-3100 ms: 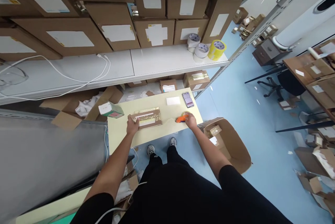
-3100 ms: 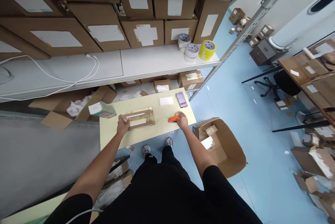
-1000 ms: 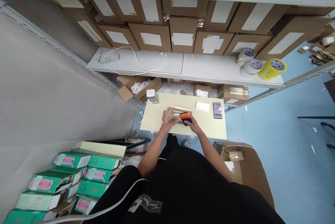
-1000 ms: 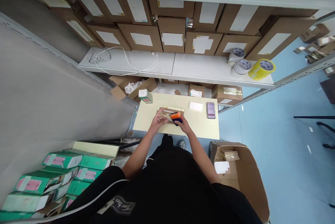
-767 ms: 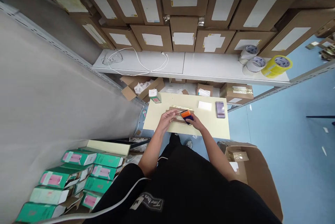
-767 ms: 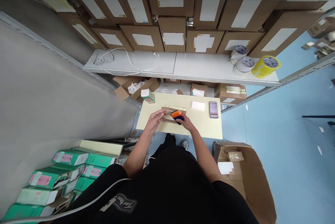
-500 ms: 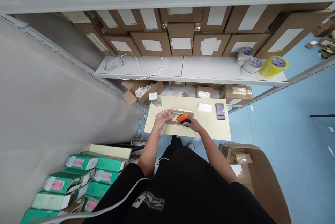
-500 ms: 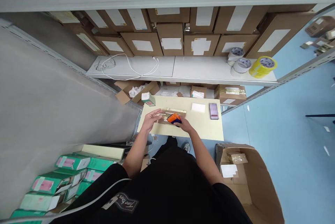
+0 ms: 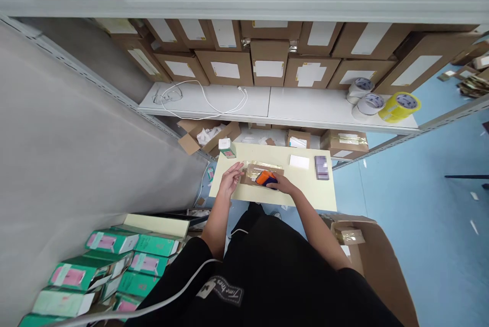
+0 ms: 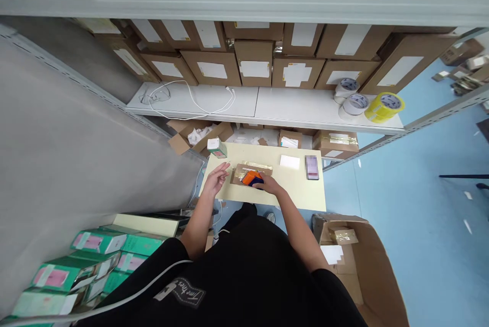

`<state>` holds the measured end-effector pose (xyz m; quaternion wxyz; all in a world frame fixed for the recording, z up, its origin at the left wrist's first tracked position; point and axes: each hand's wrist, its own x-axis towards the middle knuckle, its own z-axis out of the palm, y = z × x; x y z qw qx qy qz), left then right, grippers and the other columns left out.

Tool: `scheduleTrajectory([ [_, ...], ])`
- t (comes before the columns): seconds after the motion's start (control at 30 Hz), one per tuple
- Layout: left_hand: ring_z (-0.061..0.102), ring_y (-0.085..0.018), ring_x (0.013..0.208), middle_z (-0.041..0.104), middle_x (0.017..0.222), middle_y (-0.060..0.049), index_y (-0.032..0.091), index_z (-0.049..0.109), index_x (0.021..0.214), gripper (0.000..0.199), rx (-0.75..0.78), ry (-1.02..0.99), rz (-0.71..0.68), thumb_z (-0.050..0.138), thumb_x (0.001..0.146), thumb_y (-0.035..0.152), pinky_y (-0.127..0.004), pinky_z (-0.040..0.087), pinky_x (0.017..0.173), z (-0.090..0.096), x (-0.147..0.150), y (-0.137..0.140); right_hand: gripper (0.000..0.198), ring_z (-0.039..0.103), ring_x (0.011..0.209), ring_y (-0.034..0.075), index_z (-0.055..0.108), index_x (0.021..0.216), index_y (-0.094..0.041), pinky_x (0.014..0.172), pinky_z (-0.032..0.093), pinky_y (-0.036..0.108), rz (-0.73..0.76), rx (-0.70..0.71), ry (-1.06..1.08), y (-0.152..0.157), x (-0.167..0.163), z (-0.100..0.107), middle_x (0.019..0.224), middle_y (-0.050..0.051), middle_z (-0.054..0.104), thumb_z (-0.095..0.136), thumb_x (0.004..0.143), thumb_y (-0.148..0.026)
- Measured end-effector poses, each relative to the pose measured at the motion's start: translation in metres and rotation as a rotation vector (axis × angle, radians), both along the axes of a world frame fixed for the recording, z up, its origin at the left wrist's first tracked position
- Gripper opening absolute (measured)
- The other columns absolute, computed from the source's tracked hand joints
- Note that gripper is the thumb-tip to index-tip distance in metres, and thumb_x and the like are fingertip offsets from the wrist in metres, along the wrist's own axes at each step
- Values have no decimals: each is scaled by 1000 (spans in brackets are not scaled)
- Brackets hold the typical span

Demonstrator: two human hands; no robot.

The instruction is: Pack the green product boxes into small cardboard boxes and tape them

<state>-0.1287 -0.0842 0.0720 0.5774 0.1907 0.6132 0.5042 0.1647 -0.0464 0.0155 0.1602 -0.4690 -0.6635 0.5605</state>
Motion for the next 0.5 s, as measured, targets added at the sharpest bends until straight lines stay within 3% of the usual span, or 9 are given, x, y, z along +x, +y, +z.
scheduleTrajectory([
  [0.13, 77, -22, 86, 73, 131, -20, 14, 76, 118, 56, -77, 81, 67, 89, 64, 25, -21, 39, 48, -14, -1, -6, 71, 70, 103, 31, 69, 132, -25, 93, 53, 44, 32, -3, -10, 6, -2, -1, 116, 8, 76, 87, 73, -59],
  [0.3, 63, -11, 55, 79, 88, -10, 14, 79, 89, 40, -113, 193, 212, 91, 64, 43, -22, 37, 47, -33, -3, -7, 75, 69, 105, 32, 68, 135, -27, 95, 53, 46, 76, -38, -41, 11, -3, 3, 118, 8, 75, 87, 72, -61],
  [0.4, 48, -7, 45, 64, 59, 0, 14, 77, 79, 42, -126, 196, 250, 92, 62, 50, -23, 32, 45, -46, -5, -4, 72, 69, 102, 31, 68, 135, -26, 93, 54, 45, 97, -68, -24, 12, -2, 6, 116, 7, 74, 85, 74, -61],
  [0.5, 42, -8, 43, 47, 47, 6, 16, 75, 77, 43, -167, 172, 245, 94, 60, 50, -22, 26, 42, -61, -5, 1, 68, 69, 100, 30, 70, 132, -26, 91, 54, 43, 126, -70, -7, 15, -4, 8, 113, 5, 75, 83, 76, -62],
])
